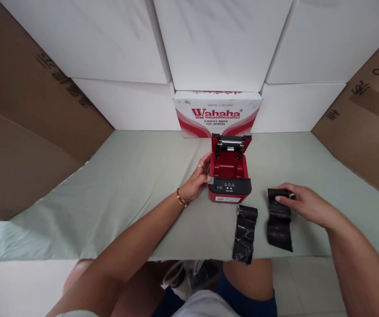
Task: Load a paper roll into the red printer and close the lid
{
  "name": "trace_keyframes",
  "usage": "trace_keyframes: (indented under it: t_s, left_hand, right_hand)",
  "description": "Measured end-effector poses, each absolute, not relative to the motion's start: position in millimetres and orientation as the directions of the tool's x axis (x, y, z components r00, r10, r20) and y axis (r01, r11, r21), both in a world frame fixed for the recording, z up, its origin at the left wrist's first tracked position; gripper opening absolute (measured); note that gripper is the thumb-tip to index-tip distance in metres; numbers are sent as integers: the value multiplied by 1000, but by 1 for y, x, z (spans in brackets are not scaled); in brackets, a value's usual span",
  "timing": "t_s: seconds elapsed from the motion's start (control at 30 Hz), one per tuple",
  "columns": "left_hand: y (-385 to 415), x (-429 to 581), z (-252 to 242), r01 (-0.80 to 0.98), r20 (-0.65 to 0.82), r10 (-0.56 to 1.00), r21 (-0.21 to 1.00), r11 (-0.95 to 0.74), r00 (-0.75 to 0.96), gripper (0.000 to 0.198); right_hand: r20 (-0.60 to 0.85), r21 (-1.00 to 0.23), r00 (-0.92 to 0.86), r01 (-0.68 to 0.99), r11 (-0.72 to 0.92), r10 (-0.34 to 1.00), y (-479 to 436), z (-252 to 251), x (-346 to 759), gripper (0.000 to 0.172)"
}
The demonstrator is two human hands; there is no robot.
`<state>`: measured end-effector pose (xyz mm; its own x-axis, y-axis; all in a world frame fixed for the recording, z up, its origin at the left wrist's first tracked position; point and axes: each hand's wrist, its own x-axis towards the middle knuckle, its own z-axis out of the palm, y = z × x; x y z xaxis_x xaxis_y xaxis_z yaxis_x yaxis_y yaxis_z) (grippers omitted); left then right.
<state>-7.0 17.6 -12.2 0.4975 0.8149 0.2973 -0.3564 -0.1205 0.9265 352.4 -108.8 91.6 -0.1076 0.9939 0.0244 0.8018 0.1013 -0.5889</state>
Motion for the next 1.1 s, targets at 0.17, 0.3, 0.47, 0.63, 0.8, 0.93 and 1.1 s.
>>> trace_keyframes:
  t_s: [0.17,0.3,0.47,0.63,0.8,0.93,1.1]
  left_hand:
    - [15,-8,-9,-372,273,833,924,-88,481,94]
    - [13,-9,-7,-353,264,838,931,-92,478,94]
    - [12,-10,-7,-342,275,831,933,-110,483,89]
    - [13,-8,-10,-330,264,830,938,-104,491,89]
    - [2,-9,-7,-182,378,860,925,-334,342,78]
    - [-18,-12,8,225,734,668,634,-740,127,60]
    - [-37,-3,22,368,898,352,243,-897,265,36]
  right_hand:
    - [201,-493,-109,848,196,974,-132,68,311,39]
    - [134,-540,-269,787,297,954,-145,56,271,24]
    - [56,-602,-382,724,336,922,-158,74,253,25]
    - [142,-670,-415,628,396,899,-134,147,251,33]
    - [147,-361,-246,888,284,958,-55,156,220,35]
    - [-126,-46,-156,987,152,980,-15,142,191,42]
    - [-181,-4,-116,993,118,977,1,135,175,39]
